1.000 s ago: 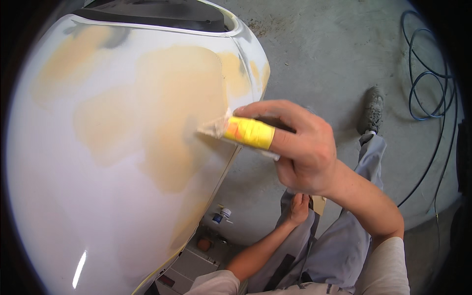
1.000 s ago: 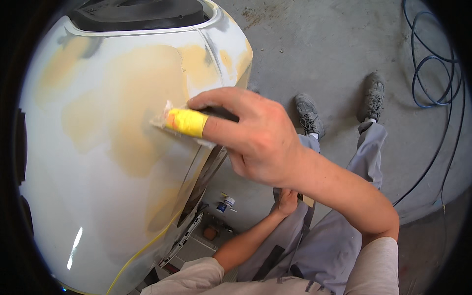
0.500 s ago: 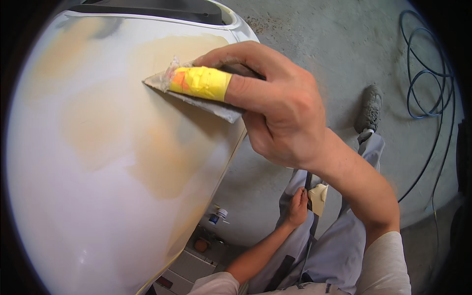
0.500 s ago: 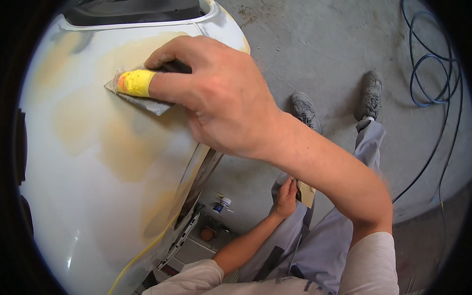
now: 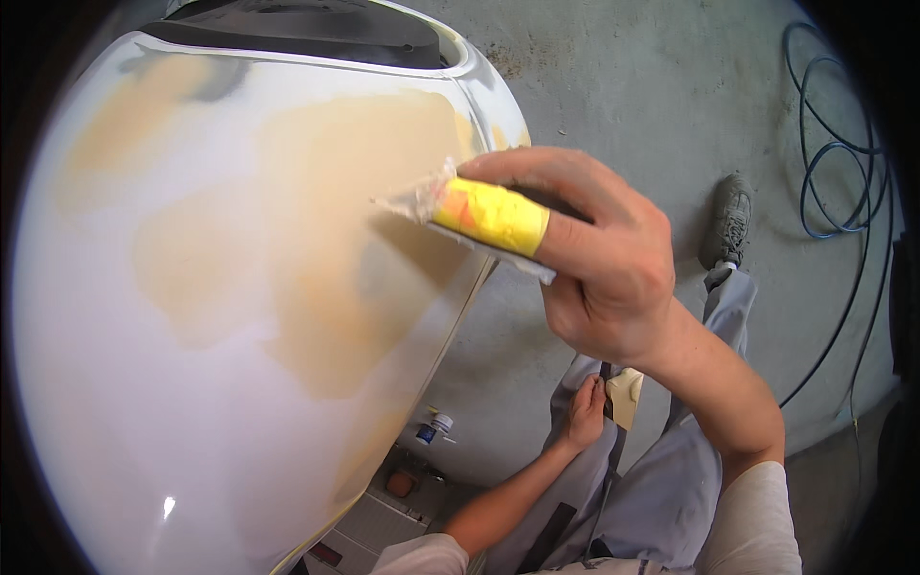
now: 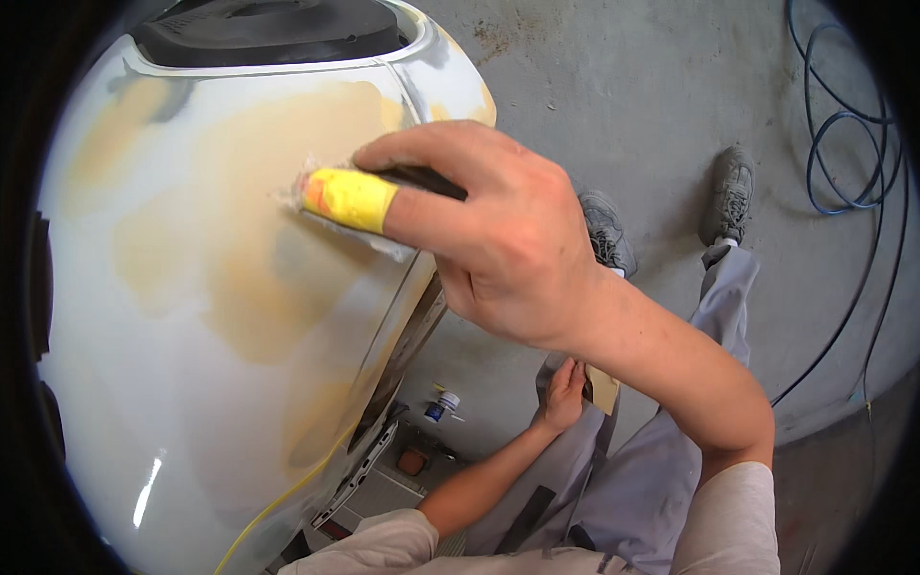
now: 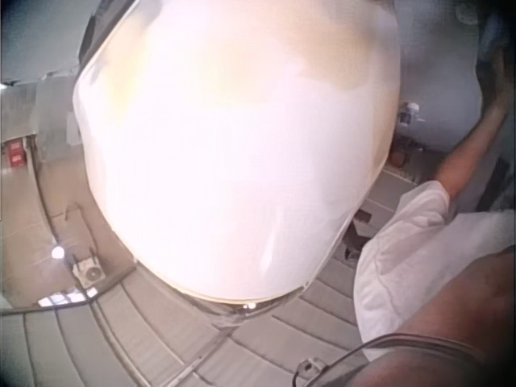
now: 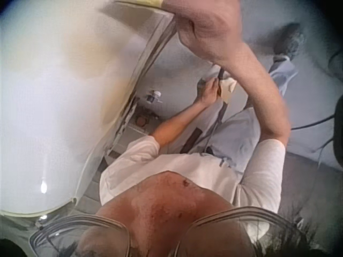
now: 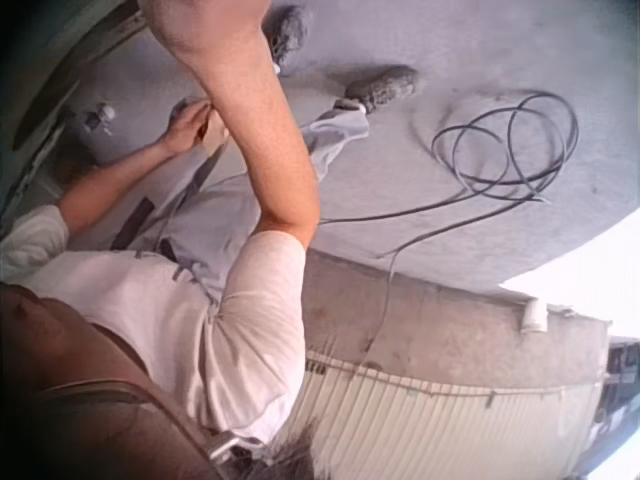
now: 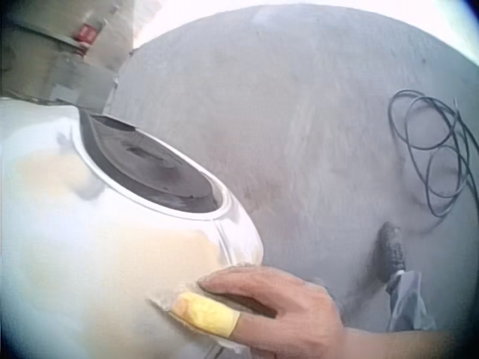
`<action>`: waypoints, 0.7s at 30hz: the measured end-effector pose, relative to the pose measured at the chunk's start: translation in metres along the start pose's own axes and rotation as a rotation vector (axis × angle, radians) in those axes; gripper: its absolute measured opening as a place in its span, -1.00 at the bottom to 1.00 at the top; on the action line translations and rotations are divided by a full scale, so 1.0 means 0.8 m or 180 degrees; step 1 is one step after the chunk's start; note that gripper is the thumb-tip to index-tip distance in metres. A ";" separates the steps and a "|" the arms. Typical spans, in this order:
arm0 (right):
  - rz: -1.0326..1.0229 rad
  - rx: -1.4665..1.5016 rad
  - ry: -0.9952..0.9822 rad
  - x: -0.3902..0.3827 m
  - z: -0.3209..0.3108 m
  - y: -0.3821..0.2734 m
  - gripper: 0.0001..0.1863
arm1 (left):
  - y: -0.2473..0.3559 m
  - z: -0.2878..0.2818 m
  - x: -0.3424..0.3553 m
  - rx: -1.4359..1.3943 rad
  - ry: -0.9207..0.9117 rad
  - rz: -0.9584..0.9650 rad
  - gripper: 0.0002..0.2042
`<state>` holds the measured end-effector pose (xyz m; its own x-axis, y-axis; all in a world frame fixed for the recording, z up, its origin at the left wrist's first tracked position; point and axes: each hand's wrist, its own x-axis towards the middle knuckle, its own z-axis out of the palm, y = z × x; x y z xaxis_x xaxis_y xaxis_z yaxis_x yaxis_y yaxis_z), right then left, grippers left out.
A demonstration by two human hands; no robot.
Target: The person applies body filler to the front wheel arch and bumper area of a white car using a metal spreader. They repeatedly scoop filler from a palette and smooth it over the surface.
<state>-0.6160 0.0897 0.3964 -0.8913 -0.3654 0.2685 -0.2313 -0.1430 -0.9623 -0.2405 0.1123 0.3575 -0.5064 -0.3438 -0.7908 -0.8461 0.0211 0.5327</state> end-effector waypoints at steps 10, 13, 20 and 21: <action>-0.0266 0.0105 0.0343 0.054 0.046 -0.001 -0.56 | -0.008 0.001 -0.003 -0.0226 -0.0150 -0.0213 -0.80; -0.0337 0.0037 0.0205 0.001 0.055 -0.029 -0.64 | -0.024 0.003 -0.006 -0.0308 -0.0042 0.0320 -0.80; -0.0434 -0.0022 0.0214 -0.087 0.075 -0.048 -0.74 | -0.019 -0.015 0.000 -0.0462 -0.0128 0.0003 -0.76; -0.0483 -0.0040 0.0039 -0.090 0.068 -0.046 -0.73 | -0.012 -0.020 0.003 -0.0579 -0.0159 -0.0086 -0.75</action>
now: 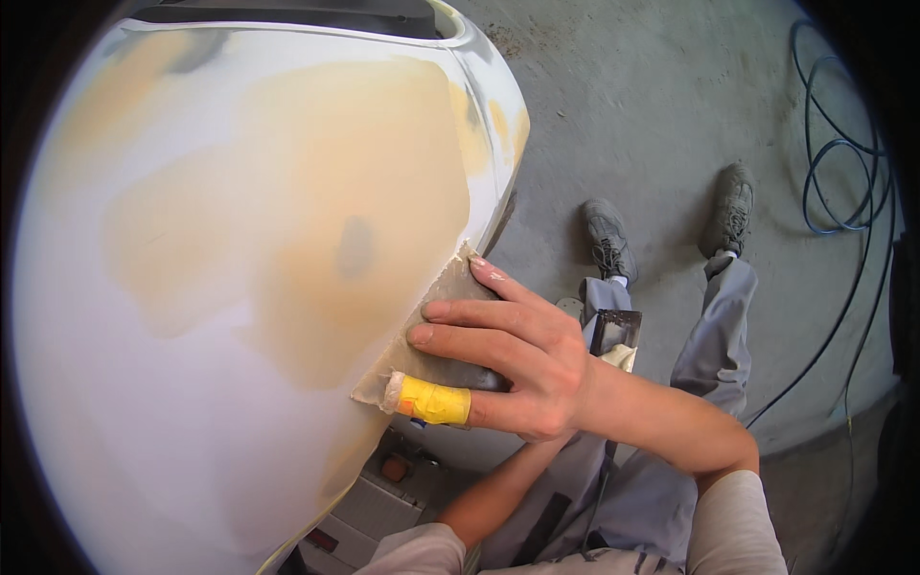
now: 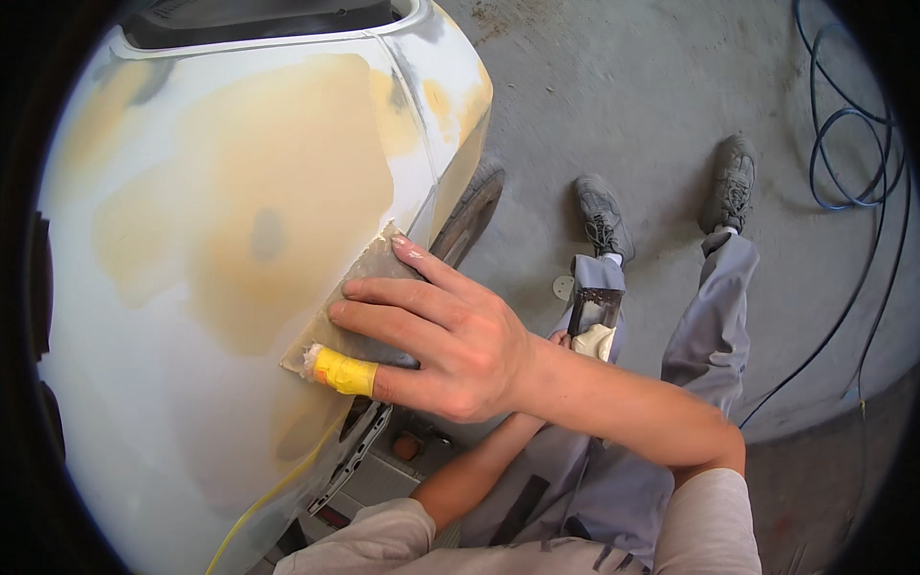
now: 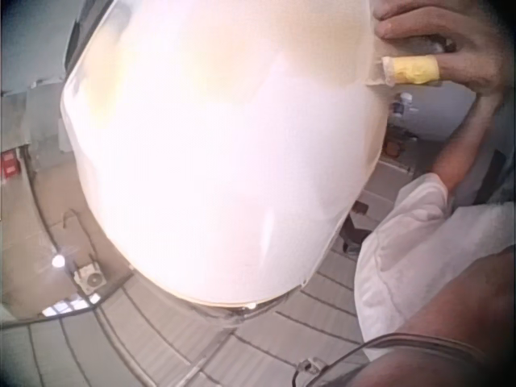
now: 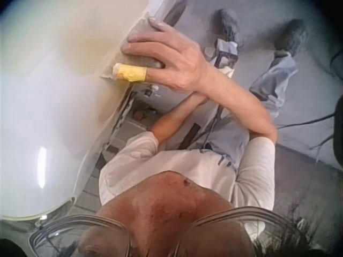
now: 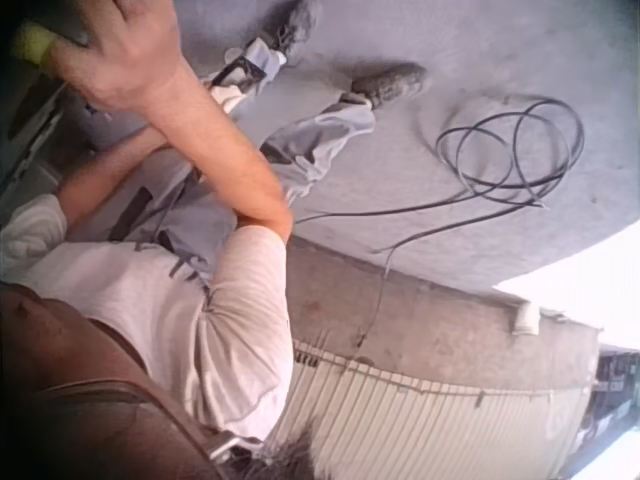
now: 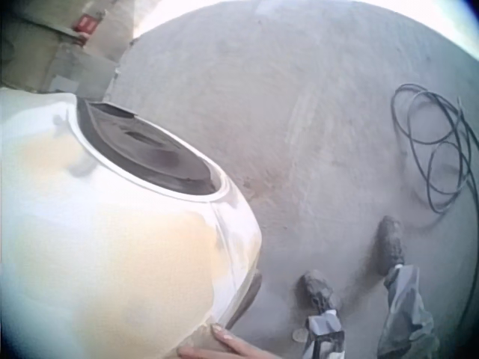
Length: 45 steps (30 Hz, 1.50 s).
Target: The person applies body filler to the front wheel arch and bumper area of a white car using a metal spreader. They repeatedly scoop filler from a palette and smooth it over the surface.
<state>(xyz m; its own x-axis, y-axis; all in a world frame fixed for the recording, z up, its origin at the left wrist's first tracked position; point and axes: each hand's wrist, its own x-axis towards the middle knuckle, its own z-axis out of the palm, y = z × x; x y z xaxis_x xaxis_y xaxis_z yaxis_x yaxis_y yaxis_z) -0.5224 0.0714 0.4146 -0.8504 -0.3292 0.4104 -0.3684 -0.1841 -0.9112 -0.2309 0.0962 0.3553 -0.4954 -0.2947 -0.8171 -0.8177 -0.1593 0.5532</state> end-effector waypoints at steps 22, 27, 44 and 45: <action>0.1170 -0.0948 -0.1538 0.039 -0.190 0.101 -0.51 | 0.192 -0.033 0.071 -0.2967 0.0591 -0.0149 -0.62; 0.0435 -0.0100 -0.0298 0.115 -0.087 0.130 -0.52 | 0.092 0.004 0.046 -0.2354 0.0507 -0.0615 -0.67; -0.0048 0.0388 0.0055 -0.006 -0.012 0.058 -0.70 | -0.020 0.045 0.018 -0.2064 0.0432 -0.1084 -0.87; 0.0055 0.0376 -0.0057 -0.009 -0.016 0.056 -0.68 | -0.020 0.044 0.018 -0.2063 0.0395 -0.1119 -0.86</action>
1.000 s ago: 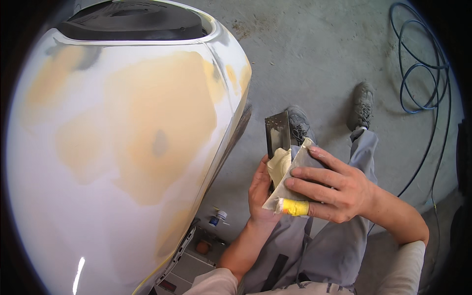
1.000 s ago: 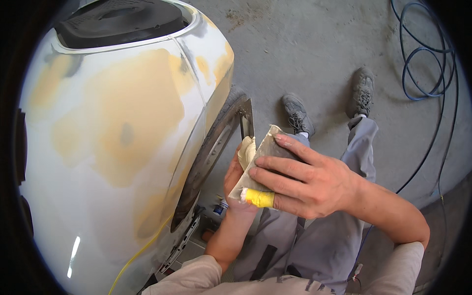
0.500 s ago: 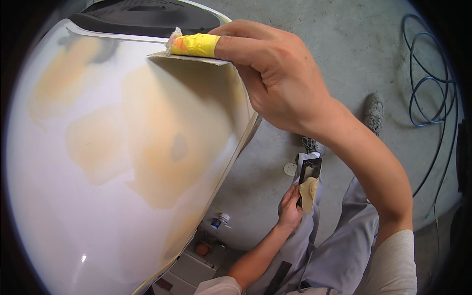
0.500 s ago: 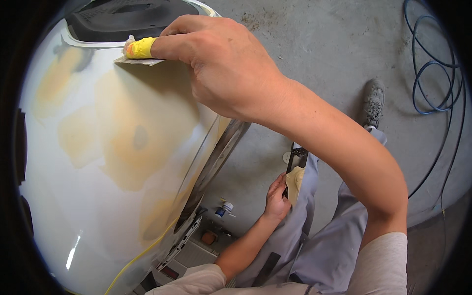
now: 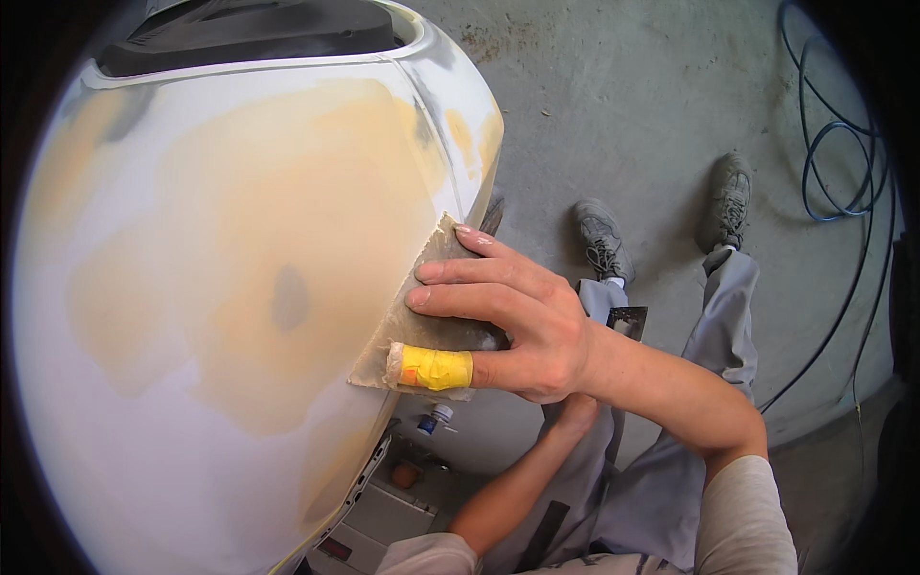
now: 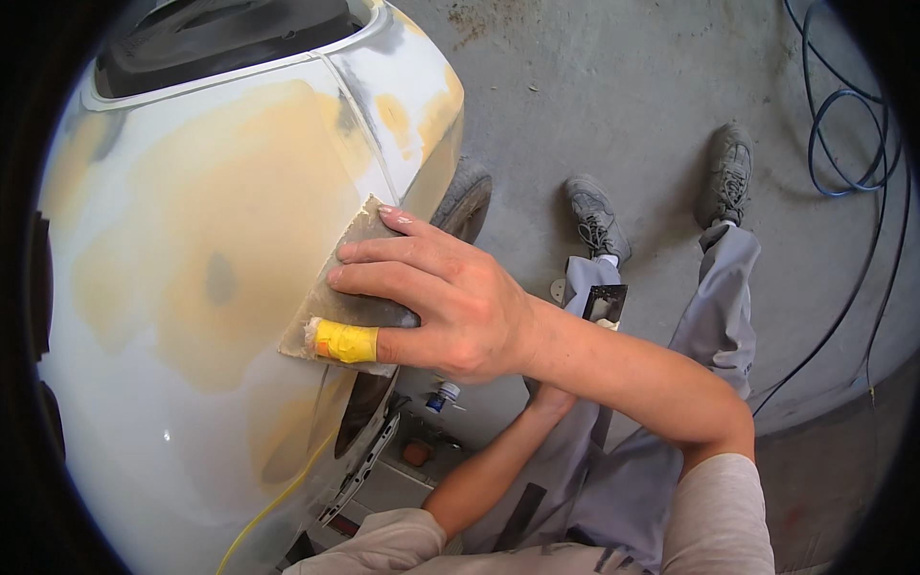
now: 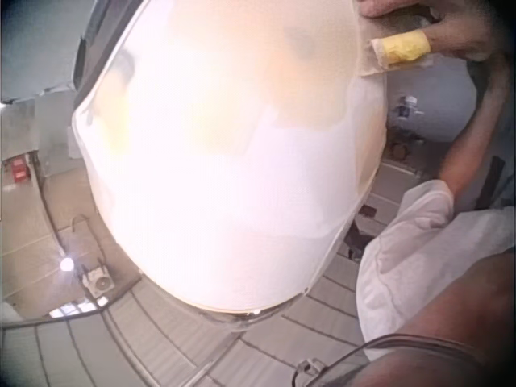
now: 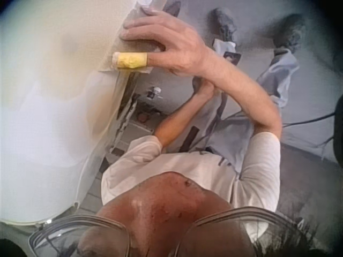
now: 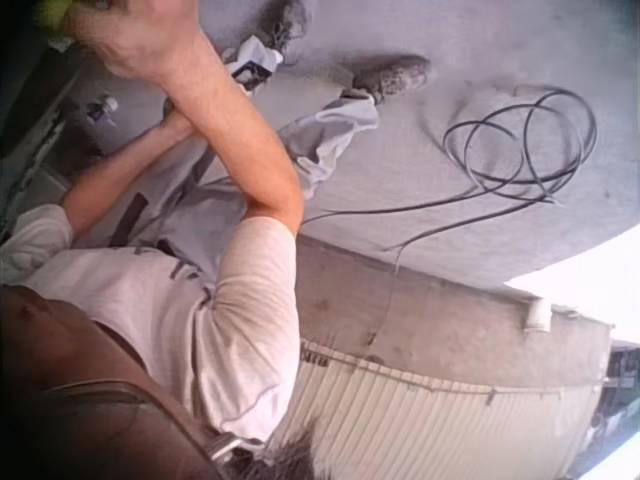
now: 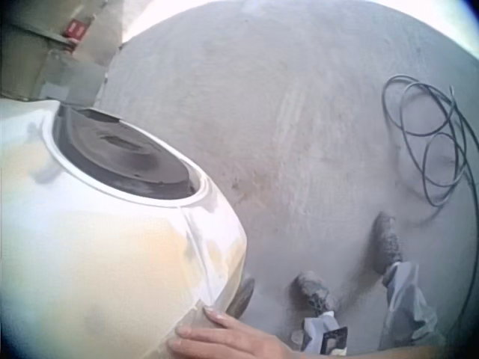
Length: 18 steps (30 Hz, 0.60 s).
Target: The person applies body filler to the front wheel arch and bumper area of a white car using a metal spreader. They repeatedly scoop filler from a palette and smooth it over the surface.
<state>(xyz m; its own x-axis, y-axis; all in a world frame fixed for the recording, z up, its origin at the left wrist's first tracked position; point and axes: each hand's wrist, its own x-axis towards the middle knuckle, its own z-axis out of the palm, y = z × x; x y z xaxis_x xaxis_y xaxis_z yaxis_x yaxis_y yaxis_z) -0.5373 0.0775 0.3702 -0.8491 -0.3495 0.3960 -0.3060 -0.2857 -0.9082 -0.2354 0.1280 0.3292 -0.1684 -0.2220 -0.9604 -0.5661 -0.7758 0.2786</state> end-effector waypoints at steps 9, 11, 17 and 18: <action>0.0550 -0.0112 0.0095 0.108 -0.067 0.063 -0.49 | 0.003 0.011 0.010 -0.0289 -0.0392 -0.0227 -0.69; 0.0091 -0.0141 0.0109 0.130 -0.060 0.080 -0.49 | 0.006 0.013 0.010 -0.0319 -0.0387 -0.0259 -0.69; -0.0007 -0.0052 0.0272 0.127 -0.033 0.082 -0.46 | 0.017 0.028 0.003 -0.0322 -0.0241 -0.0336 -0.68; 0.0050 0.0006 0.0275 0.116 -0.031 0.078 -0.44 | 0.015 0.028 0.003 -0.0347 -0.0187 -0.0360 -0.68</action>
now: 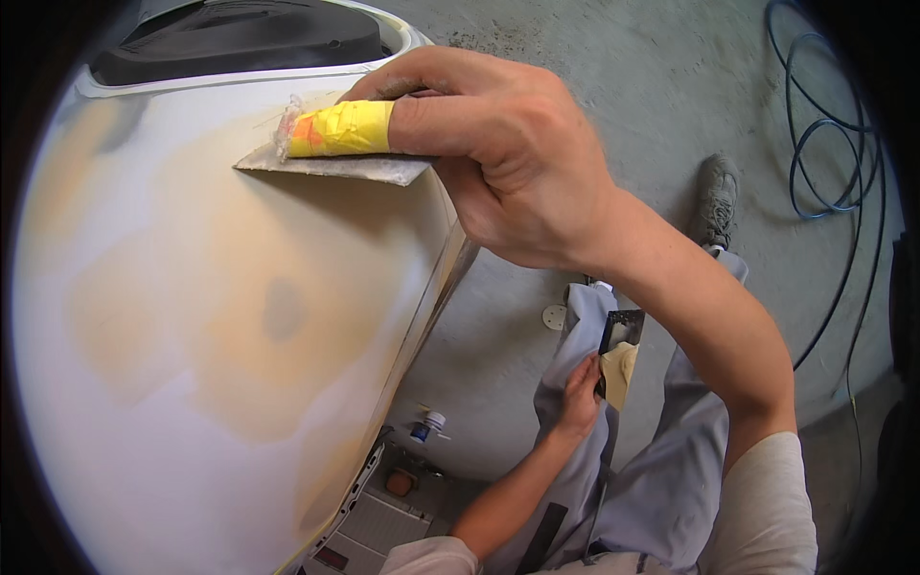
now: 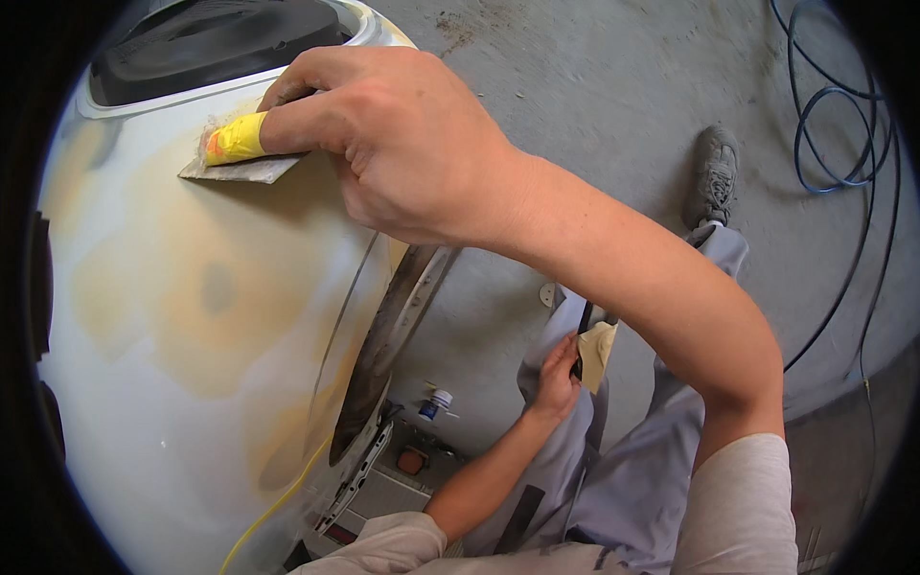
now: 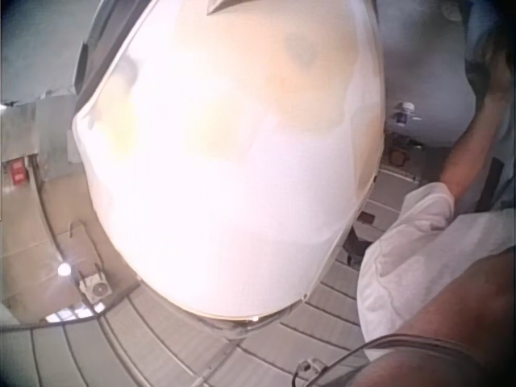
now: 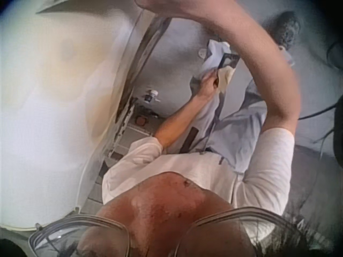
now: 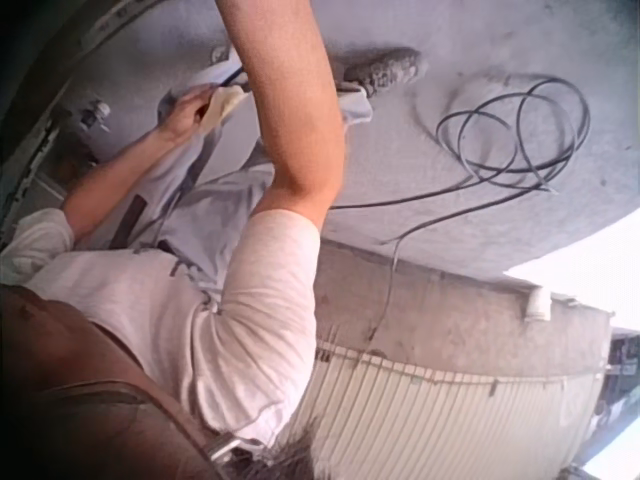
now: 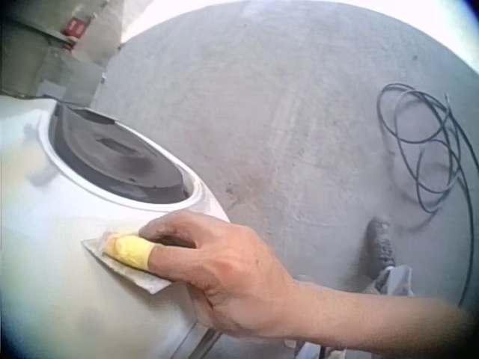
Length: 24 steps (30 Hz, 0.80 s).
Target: The person applies body filler to the front wheel arch and bumper area of a white car using a metal spreader. They repeatedly scoop filler from a palette and smooth it over the surface.
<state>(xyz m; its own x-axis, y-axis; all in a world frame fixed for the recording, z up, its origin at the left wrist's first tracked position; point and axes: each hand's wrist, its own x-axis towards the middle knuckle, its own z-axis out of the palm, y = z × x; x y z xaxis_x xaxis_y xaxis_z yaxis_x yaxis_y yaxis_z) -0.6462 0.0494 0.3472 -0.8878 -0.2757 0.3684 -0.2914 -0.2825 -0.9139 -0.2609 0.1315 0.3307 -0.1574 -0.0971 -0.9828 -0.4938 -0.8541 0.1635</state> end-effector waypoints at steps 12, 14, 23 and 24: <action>0.0202 0.0144 -0.0212 -0.089 -0.003 -0.053 -0.51 | -0.048 -0.082 0.015 0.0421 -0.0467 0.0043 -0.69; 0.0253 0.0163 -0.0090 -0.058 -0.021 -0.043 -0.50 | -0.035 -0.063 0.014 0.0367 -0.0372 0.0034 -0.68; 0.0188 -0.0486 -0.0493 0.050 -0.017 0.000 -0.60 | -0.003 0.004 0.006 -0.0027 0.0066 -0.0156 -0.66; 0.0147 -0.0554 -0.0537 0.047 -0.013 -0.003 -0.58 | -0.002 0.005 0.005 -0.0025 -0.0040 -0.0014 -0.67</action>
<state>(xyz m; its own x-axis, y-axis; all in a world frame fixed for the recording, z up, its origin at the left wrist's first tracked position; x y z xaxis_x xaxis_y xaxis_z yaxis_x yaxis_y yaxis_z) -0.6824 0.0492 0.3612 -0.8338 -0.4384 0.3355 -0.3219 -0.1075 -0.9406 -0.2639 0.1349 0.3270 -0.1660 -0.0870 -0.9823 -0.4879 -0.8584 0.1585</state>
